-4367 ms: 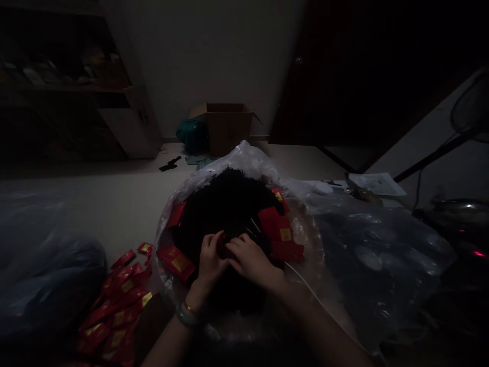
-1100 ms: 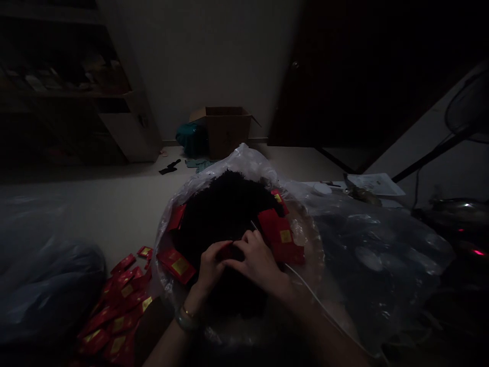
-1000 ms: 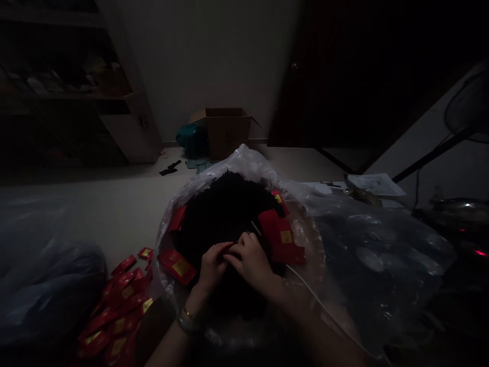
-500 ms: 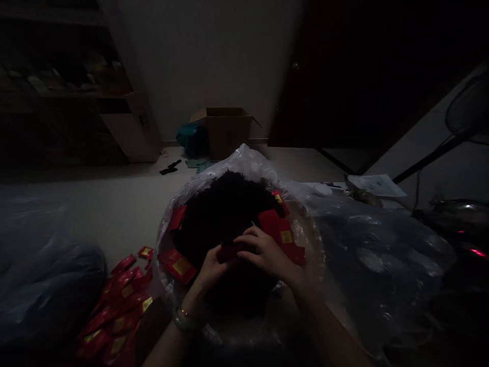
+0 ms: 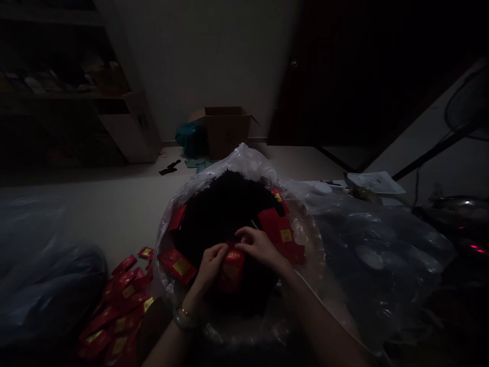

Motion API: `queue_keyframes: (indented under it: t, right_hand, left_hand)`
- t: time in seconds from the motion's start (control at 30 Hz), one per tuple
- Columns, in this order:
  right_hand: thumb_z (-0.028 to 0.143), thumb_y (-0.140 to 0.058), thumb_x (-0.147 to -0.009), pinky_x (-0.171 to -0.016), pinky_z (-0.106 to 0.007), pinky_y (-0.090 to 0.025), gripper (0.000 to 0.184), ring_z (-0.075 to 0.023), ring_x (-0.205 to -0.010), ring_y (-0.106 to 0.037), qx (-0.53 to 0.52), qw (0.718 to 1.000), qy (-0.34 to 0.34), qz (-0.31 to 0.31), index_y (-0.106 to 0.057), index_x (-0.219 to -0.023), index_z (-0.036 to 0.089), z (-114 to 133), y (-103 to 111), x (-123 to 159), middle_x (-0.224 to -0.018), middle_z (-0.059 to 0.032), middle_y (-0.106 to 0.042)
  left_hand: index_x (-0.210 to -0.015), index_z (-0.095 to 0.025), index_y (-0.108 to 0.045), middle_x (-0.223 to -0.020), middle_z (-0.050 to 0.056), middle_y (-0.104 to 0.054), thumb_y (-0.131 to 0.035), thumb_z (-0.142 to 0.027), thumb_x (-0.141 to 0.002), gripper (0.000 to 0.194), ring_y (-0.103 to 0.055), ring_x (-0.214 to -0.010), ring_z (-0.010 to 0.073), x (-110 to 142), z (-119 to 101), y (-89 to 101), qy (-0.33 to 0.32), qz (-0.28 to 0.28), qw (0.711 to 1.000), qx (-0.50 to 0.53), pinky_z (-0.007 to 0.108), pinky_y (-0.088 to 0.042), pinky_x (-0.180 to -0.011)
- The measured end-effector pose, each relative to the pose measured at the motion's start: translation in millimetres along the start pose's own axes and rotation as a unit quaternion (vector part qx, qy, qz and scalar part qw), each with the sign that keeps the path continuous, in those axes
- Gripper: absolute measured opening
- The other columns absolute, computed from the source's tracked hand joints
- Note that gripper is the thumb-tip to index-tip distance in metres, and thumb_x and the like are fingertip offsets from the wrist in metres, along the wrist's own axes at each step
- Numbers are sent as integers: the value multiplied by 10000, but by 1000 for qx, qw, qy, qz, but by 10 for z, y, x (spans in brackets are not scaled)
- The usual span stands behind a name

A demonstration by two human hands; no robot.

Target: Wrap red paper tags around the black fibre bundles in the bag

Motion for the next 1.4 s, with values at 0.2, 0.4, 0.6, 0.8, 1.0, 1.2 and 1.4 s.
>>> queue_keyframes:
  t: [0.2, 0.4, 0.6, 0.8, 1.0, 1.2, 1.4]
  right_hand:
    - [309, -580, -752, -639, -255, -413, 153, -147, -680, -570, -29, 996, 17, -79, -623, -687, 177, -69, 58, -37, -687, 1, -635]
    - [401, -594, -725, -578, -234, -374, 224, -120, -606, -488, -118, 987, 19, -111, -553, -673, 188, -145, 274, -49, -630, 32, -539]
    - [488, -659, -637, -497, -216, -323, 335, -91, -516, -405, -269, 956, -54, -102, -508, -667, 190, -369, 176, -99, -578, 52, -467]
    - [473, -633, -677, -510, -220, -329, 301, -103, -541, -438, -221, 969, -30, -103, -559, -683, 182, -418, 339, -72, -603, 37, -513]
    - [330, -608, -709, -610, -237, -392, 178, -135, -647, -537, -58, 998, 6, 8, -656, -679, 161, -162, 215, -45, -650, 9, -619]
    - [325, -667, -669, -674, -263, -438, 186, -163, -722, -592, -78, 997, -5, 0, -705, -764, 169, -111, -14, -92, -740, -12, -683]
    - [359, -685, -650, -594, -242, -420, 216, -142, -632, -570, -94, 994, -52, -17, -690, -679, 145, -291, -36, -105, -642, -4, -657]
  left_hand:
    - [-837, -135, -647, -727, 16, -663, -789, -342, -494, 425, -571, -631, 147, 17, 30, -53, 48, 70, 996, 28, 226, -434, -574]
    - [-519, -136, -574, -439, -7, -546, -700, -389, -599, 294, -481, -406, 101, 110, 49, -101, 123, 184, 975, -30, 203, -341, -426]
    - [-519, -135, -621, -439, 12, -561, -637, -485, -670, 381, -485, -408, 104, 131, 58, -78, 24, 205, 977, -42, 203, -344, -427]
    - [-764, -128, -720, -623, 48, -664, -549, -513, -744, 422, -579, -586, 155, 7, 122, 54, -51, 46, 997, -31, 230, -409, -535]
    - [-1086, -157, -667, -1038, 116, -704, -657, -463, -665, 520, -634, -951, 263, -30, 20, 61, -19, 27, 999, 38, 302, -489, -732]
    - [-760, -130, -745, -731, 67, -731, -696, -427, -645, 322, -653, -722, 237, -7, -6, 37, 26, -4, 1000, 0, 306, -480, -682]
    - [-742, -141, -734, -716, 43, -714, -710, -388, -633, 271, -629, -696, 197, -53, -59, 9, 10, -47, 999, 21, 267, -469, -653]
Point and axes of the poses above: each hand's wrist, its own x-axis away from the middle knuckle, its own y-axis out of the back of the hand, z = x × y, the point moved 2 cm from there along -x, towards the middle knuckle
